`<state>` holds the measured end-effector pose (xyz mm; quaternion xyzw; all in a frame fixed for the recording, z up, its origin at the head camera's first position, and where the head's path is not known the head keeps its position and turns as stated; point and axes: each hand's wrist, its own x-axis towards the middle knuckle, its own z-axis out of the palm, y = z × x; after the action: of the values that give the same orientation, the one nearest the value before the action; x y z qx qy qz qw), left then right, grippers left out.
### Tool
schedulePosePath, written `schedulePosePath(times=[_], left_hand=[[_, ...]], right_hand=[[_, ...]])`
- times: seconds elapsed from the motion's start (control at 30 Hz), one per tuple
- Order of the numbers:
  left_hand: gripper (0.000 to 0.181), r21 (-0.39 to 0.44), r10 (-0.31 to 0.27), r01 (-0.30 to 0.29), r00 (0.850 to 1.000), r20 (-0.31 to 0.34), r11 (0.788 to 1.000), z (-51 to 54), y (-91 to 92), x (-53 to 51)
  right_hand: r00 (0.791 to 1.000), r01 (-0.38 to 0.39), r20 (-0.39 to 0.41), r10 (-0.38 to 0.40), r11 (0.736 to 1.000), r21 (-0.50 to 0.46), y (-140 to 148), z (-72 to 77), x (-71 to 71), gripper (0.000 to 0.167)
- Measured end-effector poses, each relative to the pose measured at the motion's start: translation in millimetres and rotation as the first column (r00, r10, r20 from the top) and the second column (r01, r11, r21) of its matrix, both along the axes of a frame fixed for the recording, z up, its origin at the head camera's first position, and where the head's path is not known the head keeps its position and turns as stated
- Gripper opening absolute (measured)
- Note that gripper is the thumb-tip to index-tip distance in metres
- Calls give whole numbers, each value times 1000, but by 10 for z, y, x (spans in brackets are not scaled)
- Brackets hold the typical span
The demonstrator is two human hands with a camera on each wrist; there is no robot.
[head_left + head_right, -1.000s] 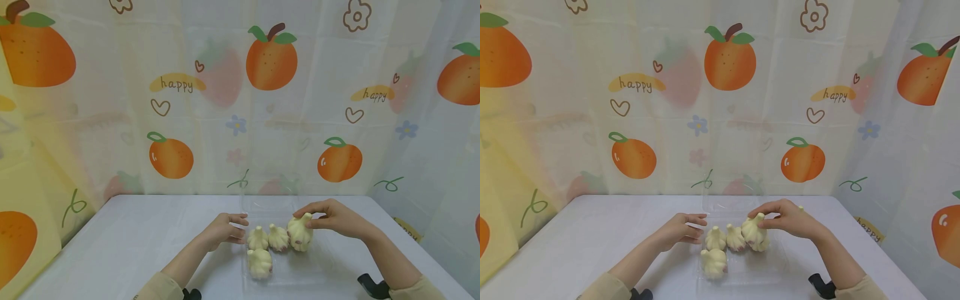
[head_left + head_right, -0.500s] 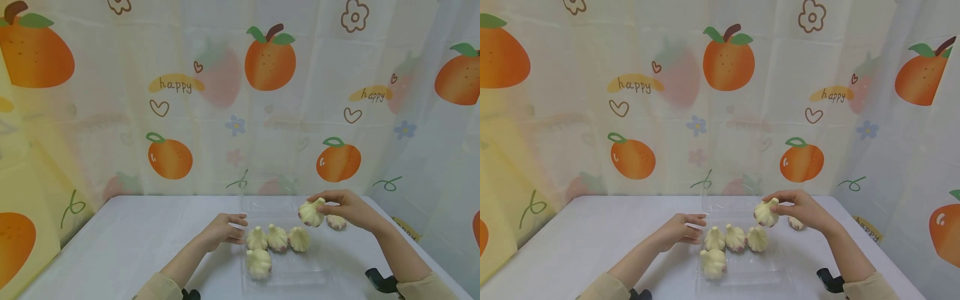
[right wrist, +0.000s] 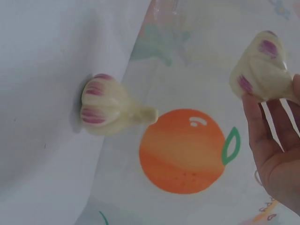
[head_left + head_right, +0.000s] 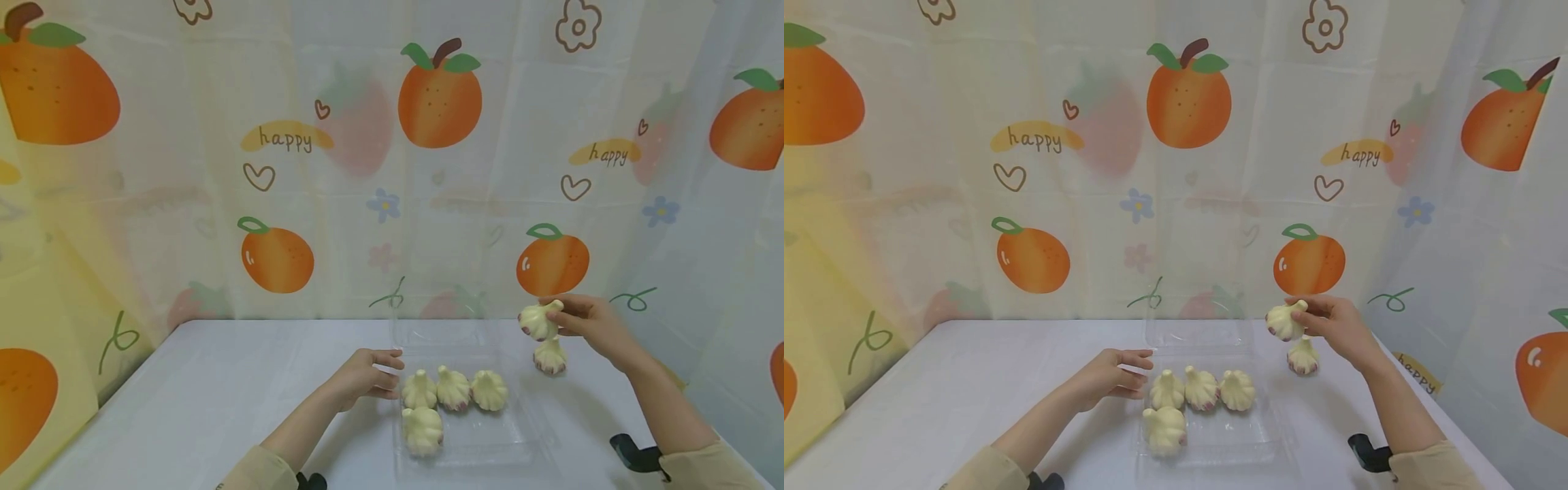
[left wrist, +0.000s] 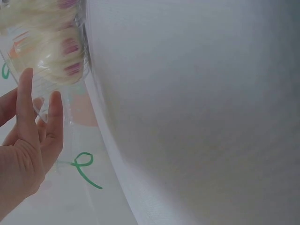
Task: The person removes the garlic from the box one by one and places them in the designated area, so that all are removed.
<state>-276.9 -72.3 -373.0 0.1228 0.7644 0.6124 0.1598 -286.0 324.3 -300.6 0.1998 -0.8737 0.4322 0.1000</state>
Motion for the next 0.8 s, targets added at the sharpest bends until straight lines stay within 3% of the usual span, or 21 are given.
schedulePosePath(times=[0.37, 0.8], left_hand=[[41, -1, 3, -3, 1000, 5, 1000, -5, -4, -7], [41, 4, -9, 9, 1000, -5, 1000, -7, -8, -11]], right_hand=[[974, 223, 36, -224, 975, 11, 220, -46, -25, 51], [927, 375, 42, -374, 926, -50, 460, -306, -124, 56]])
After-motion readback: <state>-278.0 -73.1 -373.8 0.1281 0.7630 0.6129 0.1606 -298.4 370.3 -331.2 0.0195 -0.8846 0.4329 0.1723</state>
